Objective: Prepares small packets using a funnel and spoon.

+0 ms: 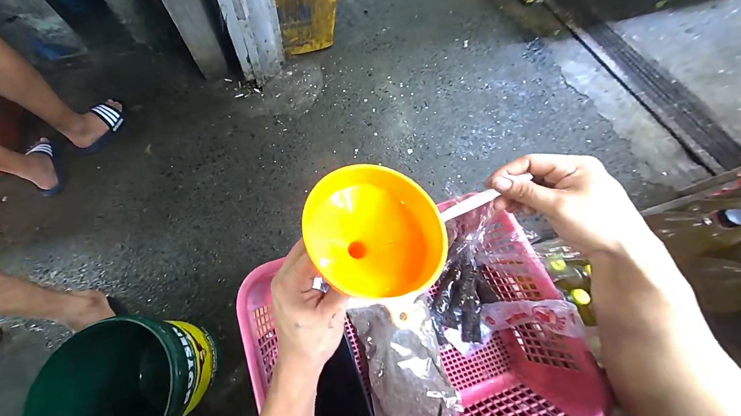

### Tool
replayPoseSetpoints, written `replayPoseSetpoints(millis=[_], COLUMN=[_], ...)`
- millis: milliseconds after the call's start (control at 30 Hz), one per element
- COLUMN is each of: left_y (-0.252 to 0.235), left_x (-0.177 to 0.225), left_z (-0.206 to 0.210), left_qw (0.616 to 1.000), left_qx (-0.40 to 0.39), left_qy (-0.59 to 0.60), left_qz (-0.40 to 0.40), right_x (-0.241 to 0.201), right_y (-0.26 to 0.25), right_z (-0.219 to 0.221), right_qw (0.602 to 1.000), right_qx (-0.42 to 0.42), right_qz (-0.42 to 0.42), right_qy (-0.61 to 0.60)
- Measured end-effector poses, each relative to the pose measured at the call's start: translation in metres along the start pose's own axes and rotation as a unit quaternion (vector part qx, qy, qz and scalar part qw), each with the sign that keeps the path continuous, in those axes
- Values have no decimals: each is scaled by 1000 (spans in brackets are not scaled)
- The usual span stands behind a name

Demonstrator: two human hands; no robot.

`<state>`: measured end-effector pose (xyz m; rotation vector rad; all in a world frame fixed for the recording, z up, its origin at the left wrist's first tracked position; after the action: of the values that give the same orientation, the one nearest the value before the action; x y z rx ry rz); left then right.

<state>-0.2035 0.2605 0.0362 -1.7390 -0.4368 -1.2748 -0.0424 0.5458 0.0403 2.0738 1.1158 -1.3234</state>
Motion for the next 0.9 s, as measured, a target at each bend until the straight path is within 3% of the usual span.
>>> replayPoseSetpoints(millis=[300, 500, 633, 900], left_y=[2, 0, 0, 2], left_x=[-7, -8, -7, -2], left_z=[-7, -7, -5, -3], left_qw=[999, 999, 999, 999], left_qx=[30, 25, 19, 3], left_qy=[-20, -35, -36, -40], left_qz=[-12, -18, -21, -10], right_x=[3, -47, -101, -156], right_y=[0, 0, 1, 27], right_z=[-8, -38, -48, 3], right_qw=[988, 984, 979, 956], right_qx=[20, 29, 32, 14], right_qz=[16, -73, -151, -287], right_qy=[-155, -161, -136, 57])
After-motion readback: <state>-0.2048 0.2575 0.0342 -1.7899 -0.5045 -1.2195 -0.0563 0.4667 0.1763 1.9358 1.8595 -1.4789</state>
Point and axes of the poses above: each hand's wrist, its own y-axis away from the middle knuckle, its own z-axis out of the palm, x = y × z, the point moved 8 cm from there along -y, towards the middle knuckle, and after that the axes turned 3 degrees about -x, right-handed, at the moved point
